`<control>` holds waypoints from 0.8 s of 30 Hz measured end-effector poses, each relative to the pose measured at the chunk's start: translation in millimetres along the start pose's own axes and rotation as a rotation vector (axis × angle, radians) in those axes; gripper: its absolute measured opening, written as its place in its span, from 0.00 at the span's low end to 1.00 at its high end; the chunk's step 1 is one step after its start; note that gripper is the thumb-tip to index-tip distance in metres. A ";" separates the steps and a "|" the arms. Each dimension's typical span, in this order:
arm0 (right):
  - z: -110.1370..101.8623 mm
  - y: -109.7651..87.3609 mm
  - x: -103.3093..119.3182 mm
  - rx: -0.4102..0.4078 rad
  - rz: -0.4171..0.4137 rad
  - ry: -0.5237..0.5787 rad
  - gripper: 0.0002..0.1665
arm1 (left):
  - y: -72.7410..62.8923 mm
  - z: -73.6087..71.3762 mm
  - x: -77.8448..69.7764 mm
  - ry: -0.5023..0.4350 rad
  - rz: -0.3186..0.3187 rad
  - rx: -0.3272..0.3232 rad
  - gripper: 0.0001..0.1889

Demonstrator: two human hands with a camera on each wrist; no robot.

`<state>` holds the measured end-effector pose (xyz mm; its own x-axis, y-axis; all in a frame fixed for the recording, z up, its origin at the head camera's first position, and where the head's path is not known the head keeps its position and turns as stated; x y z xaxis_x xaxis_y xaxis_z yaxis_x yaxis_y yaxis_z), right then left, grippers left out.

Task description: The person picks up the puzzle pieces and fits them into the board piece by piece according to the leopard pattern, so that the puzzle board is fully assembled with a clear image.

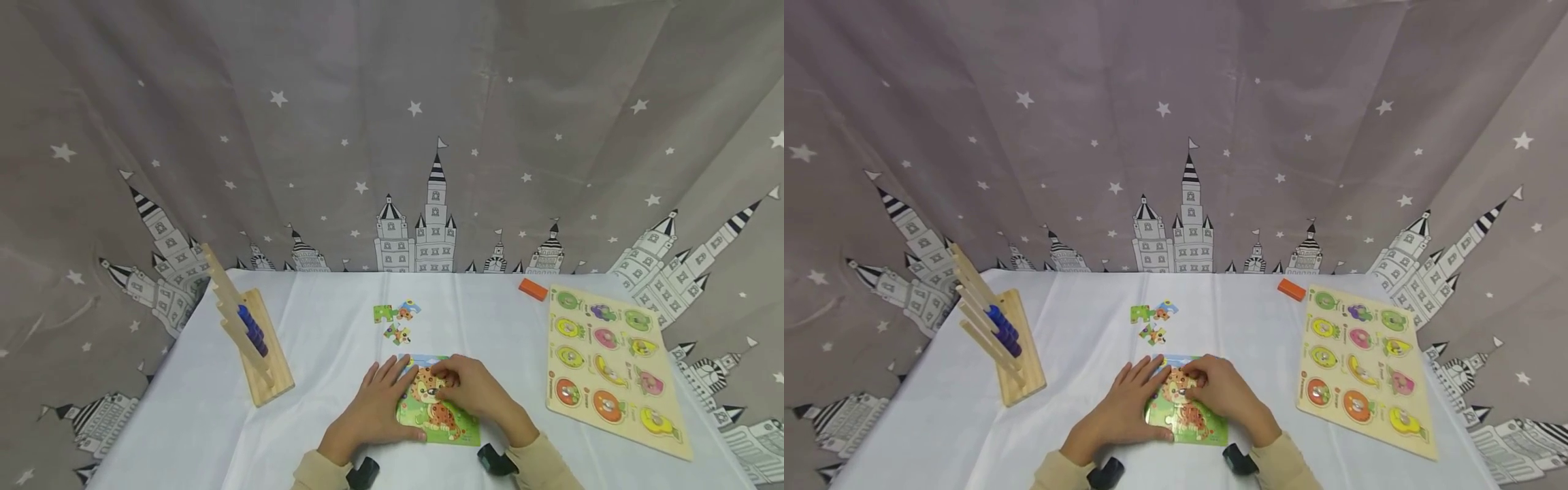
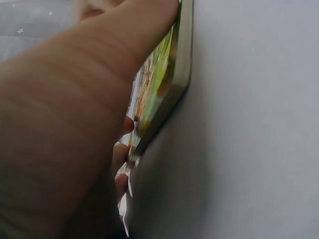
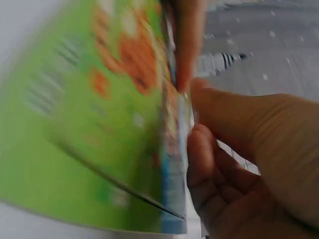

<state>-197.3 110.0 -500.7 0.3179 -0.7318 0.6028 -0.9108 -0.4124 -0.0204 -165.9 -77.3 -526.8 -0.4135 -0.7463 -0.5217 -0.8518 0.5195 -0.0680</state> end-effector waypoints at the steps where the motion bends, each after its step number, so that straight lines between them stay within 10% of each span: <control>1: -2.6 4.1 -2.6 -0.014 0.026 0.021 0.18 | -0.1 0.6 0.4 -0.009 0.002 0.005 0.60; 14: -13.4 112.8 -21.5 -0.042 0.132 -0.106 0.35 | -0.7 -9.4 19.0 -0.139 0.022 0.009 0.71; 24: -1.2 153.9 -9.2 -0.099 0.138 -0.162 0.31 | -2.7 -12.7 18.8 -0.127 0.001 0.013 0.74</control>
<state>-340.7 53.9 -508.4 0.2193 -0.8585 0.4636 -0.9674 -0.2530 -0.0109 -175.4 -98.0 -525.6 -0.3696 -0.6872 -0.6254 -0.8467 0.5264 -0.0780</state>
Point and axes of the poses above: each hand's wrist, its own y-axis towards the middle knuckle, its own z-axis out of the palm, x = y × z, the point moved 5 cm from there along y, towards the middle knuckle, and after that the axes turned 6 degrees about -y, right-handed, at the moved point
